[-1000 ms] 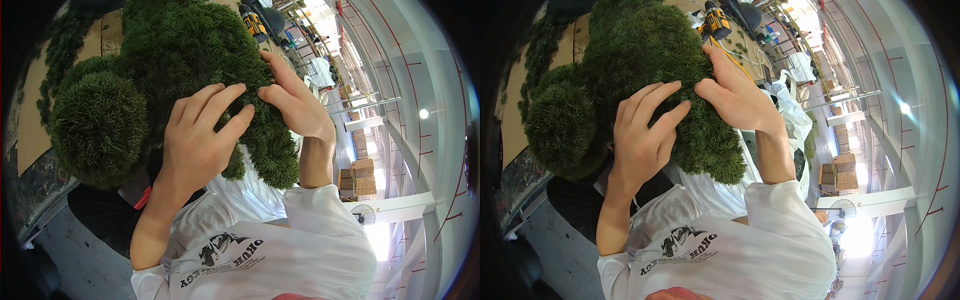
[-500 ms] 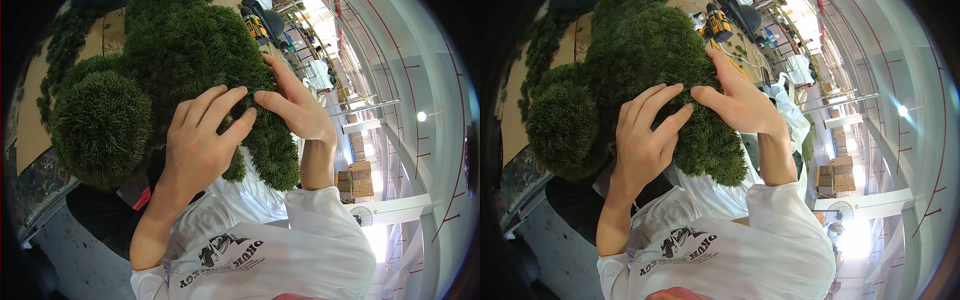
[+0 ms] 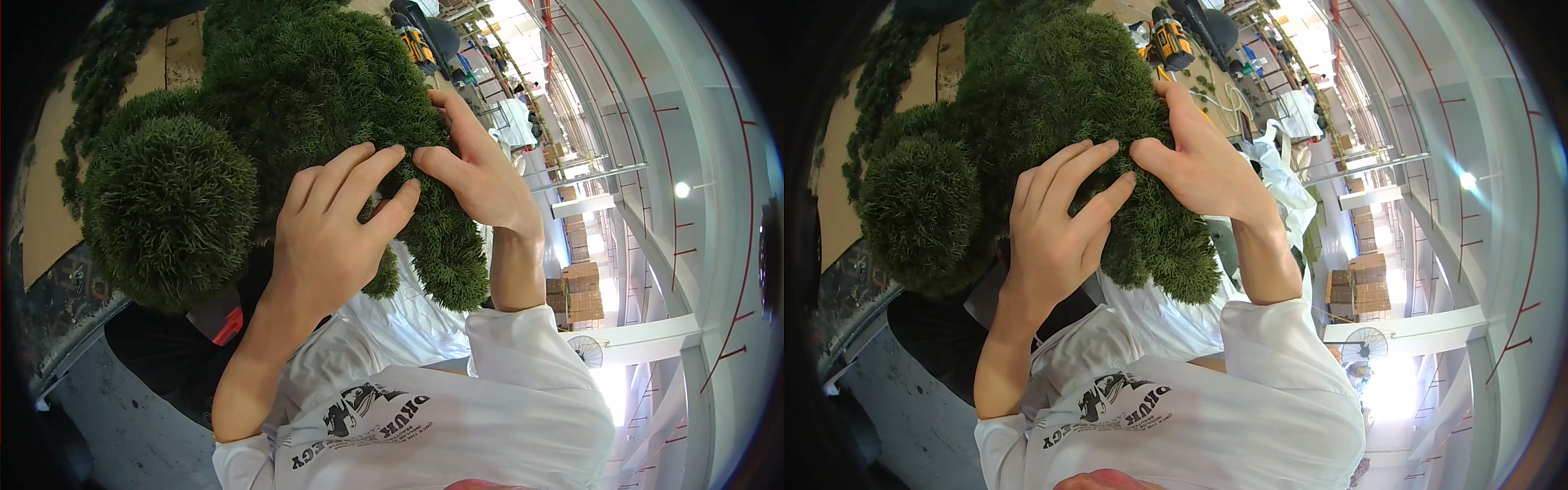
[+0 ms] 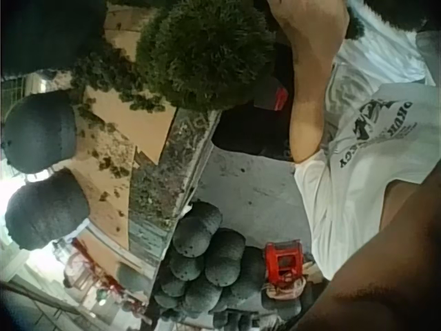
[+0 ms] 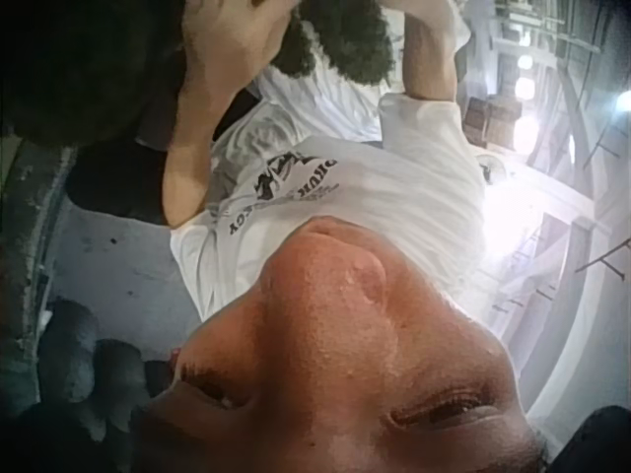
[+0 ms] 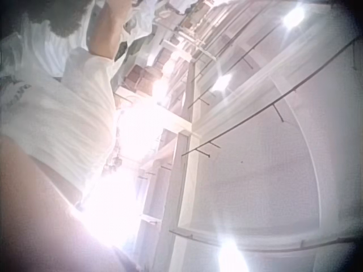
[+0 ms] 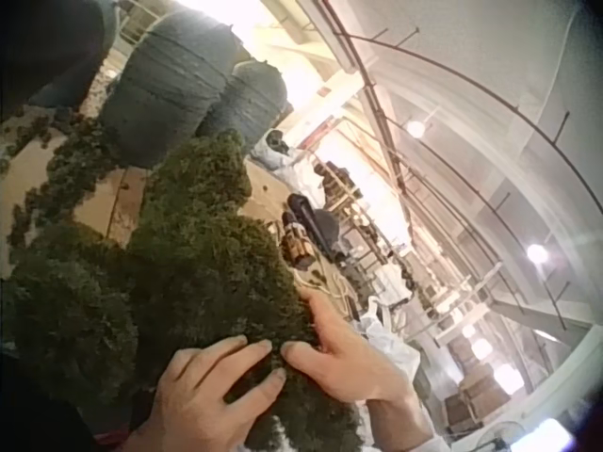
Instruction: Gluing patches of artificial moss onto a bear-shaped sculpture using a hot glue gun.
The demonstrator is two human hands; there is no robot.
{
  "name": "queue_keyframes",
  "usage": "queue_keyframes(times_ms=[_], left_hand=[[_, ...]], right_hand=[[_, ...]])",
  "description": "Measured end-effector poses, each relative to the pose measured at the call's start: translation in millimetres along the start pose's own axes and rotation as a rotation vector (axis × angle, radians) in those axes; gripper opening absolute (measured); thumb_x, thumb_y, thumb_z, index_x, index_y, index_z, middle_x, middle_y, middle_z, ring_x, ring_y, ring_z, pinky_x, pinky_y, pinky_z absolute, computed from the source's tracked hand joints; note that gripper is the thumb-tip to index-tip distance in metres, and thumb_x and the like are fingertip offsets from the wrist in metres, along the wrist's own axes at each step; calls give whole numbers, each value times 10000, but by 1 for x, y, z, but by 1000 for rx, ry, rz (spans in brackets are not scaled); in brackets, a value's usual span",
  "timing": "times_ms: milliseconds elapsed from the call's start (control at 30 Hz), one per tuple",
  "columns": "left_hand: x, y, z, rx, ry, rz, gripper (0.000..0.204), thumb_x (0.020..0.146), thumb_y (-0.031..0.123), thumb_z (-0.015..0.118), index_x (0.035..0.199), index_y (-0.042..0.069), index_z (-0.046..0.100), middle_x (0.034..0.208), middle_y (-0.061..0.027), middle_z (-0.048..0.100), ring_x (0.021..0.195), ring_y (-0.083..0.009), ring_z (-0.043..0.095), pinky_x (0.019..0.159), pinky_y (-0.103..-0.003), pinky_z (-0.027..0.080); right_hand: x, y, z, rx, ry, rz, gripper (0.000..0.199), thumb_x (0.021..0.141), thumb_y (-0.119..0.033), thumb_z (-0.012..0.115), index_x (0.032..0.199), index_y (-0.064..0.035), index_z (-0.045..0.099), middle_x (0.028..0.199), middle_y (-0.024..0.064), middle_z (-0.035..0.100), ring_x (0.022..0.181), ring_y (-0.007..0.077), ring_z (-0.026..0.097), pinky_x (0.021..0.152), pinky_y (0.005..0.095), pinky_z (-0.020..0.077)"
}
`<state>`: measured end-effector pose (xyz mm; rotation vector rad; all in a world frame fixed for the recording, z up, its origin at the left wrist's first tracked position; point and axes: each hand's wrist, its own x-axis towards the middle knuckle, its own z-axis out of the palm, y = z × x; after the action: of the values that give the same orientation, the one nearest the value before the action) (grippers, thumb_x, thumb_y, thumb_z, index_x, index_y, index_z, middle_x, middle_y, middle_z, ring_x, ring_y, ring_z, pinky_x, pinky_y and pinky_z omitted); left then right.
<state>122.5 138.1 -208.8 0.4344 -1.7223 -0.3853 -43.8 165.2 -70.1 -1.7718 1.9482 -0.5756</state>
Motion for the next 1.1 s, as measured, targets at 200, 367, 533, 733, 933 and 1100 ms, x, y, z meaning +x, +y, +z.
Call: queue_keyframes(times_ms=[200, 367, 533, 733, 933, 1100], left_hand=[[-1, -3, 2, -42, 12, -3, 371, 785, 38, 684, 1140, 117, 759, 1339, -90, 650, 1229, -287, 616, 924, -402, 461], [-2, -3, 2, -52, 24, -9, 376, 776, 37, 693, 1135, 124, 762, 1338, -89, 651, 1221, -281, 623, 918, -396, 469], [-4, -5, 5, -70, 50, -14, 382, 770, 40, 699, 1135, 130, 764, 1341, -97, 647, 1222, -282, 625, 929, -401, 475], [-5, -6, 7, -84, 41, -24, 391, 777, 23, 688, 1145, 134, 762, 1355, -99, 637, 1226, -291, 624, 950, -412, 469], [-1, -5, -2, -120, 40, -56, 399, 767, -22, 679, 1139, 104, 751, 1326, -102, 654, 1216, -315, 623, 958, -419, 462], [6, -4, -10, -139, 67, -71, 348, 836, -14, 688, 1175, 60, 710, 1242, -109, 670, 1133, -302, 647, 905, -400, 480]], right_hand=[[2, -1, 2, -32, 38, -5, 656, 899, -153, 618, 1457, 74, 357, 1165, 222, 619, 1040, 251, 599, 909, 353, 486], [3, -8, 6, 25, 40, -3, 633, 886, -130, 621, 1438, 54, 373, 1146, 192, 618, 1020, 228, 582, 900, 346, 481], [6, -14, 8, -70, 69, -15, 597, 876, -124, 620, 1401, 46, 392, 1119, 178, 616, 1014, 222, 579, 901, 342, 481], [8, -7, 9, -124, 87, 17, 609, 866, -149, 617, 1393, 56, 390, 1086, 200, 594, 1005, 247, 574, 893, 344, 471], [10, 6, 3, -9, 44, -51, 602, 924, -215, 612, 1404, 83, 404, 1183, 223, 541, 1096, 236, 544, 947, 315, 440], [-1, 5, 1, 190, 23, -67, 435, 1001, -166, 500, 1347, 98, 517, 1536, 249, 412, 1373, 308, 448, 1144, 348, 326]])
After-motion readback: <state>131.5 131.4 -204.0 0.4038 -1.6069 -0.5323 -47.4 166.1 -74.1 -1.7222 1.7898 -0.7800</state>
